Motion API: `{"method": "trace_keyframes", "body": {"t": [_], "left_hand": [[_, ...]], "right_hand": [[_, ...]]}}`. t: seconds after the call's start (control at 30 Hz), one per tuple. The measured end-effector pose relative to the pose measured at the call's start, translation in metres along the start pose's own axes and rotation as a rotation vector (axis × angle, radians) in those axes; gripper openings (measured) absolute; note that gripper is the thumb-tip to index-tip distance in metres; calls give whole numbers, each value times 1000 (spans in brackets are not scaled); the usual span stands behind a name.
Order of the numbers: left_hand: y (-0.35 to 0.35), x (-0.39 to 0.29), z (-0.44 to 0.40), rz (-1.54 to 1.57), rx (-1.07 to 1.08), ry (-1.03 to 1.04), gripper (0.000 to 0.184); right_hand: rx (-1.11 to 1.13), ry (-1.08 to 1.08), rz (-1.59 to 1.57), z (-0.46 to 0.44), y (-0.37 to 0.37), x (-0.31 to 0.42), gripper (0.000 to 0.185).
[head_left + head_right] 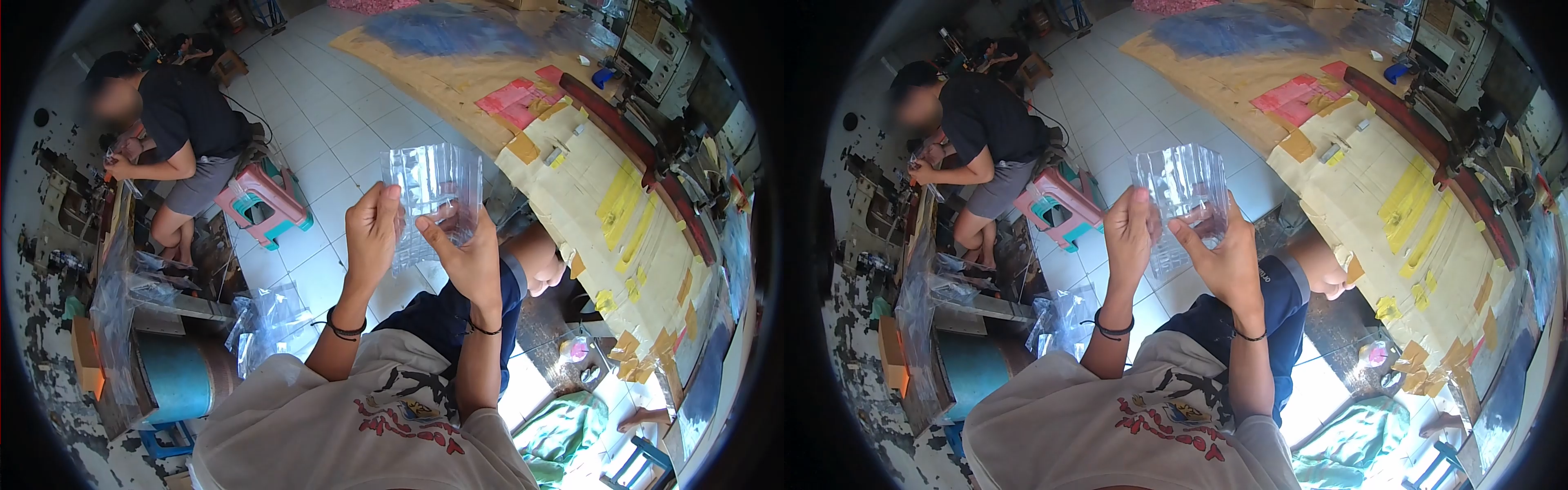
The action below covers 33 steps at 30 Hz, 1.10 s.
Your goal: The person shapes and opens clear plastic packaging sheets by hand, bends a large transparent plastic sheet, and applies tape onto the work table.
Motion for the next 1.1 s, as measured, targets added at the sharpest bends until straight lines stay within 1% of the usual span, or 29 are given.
{"method": "trace_keyframes", "body": {"t": [0.03,0.13,0.17,0.27,0.37,0.47,0.5,0.6,0.63,0.7,0.73,0.77,0.83,0.93,1.03,1.1], "left_hand": [[1,1,-1,-36,33,-15,40],[6,-6,-3,-5,44,-90,39],[10,-8,3,103,46,-214,38],[1,-19,2,19,-13,-16,37],[-4,-16,-1,66,-47,-7,39],[-11,-27,-1,103,-81,37,40],[-9,-26,-1,166,-84,3,40],[-11,-22,5,188,-130,-125,42],[-7,-18,5,234,-73,-162,37],[-3,-8,8,320,44,-242,29],[-2,-10,8,295,59,-230,23],[1,-13,10,269,74,-216,23],[8,-21,12,221,101,-190,38],[11,-34,12,265,97,-141,39],[8,-30,13,117,129,-88,39],[8,-29,13,112,202,-119,41]], "right_hand": [[7,0,2,1,-1,1,33],[77,58,-115,7,8,-3,32],[66,44,-177,8,11,-3,30],[27,85,-166,7,16,-7,28],[24,202,-232,6,15,-17,27],[122,241,-257,7,11,-24,29],[129,165,-272,8,12,-16,27],[203,235,-333,16,25,-9,25],[176,189,-307,15,26,-6,22],[157,201,-240,12,23,-10,22],[149,206,-206,12,22,-12,21],[141,157,-193,12,22,-7,21],[124,58,-164,15,22,7,20],[57,-72,-134,17,22,19,19],[39,-66,-112,17,21,23,18],[132,8,-97,18,22,23,19]]}}
Point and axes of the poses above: each hand's wrist, its own z-axis away from the middle knuckle, its own y-axis out of the palm, x = y × z, the point moved 10 cm from there along -z, towards the middle knuckle, and after that the axes turned 14 degrees about -x, right-handed, at the moved point
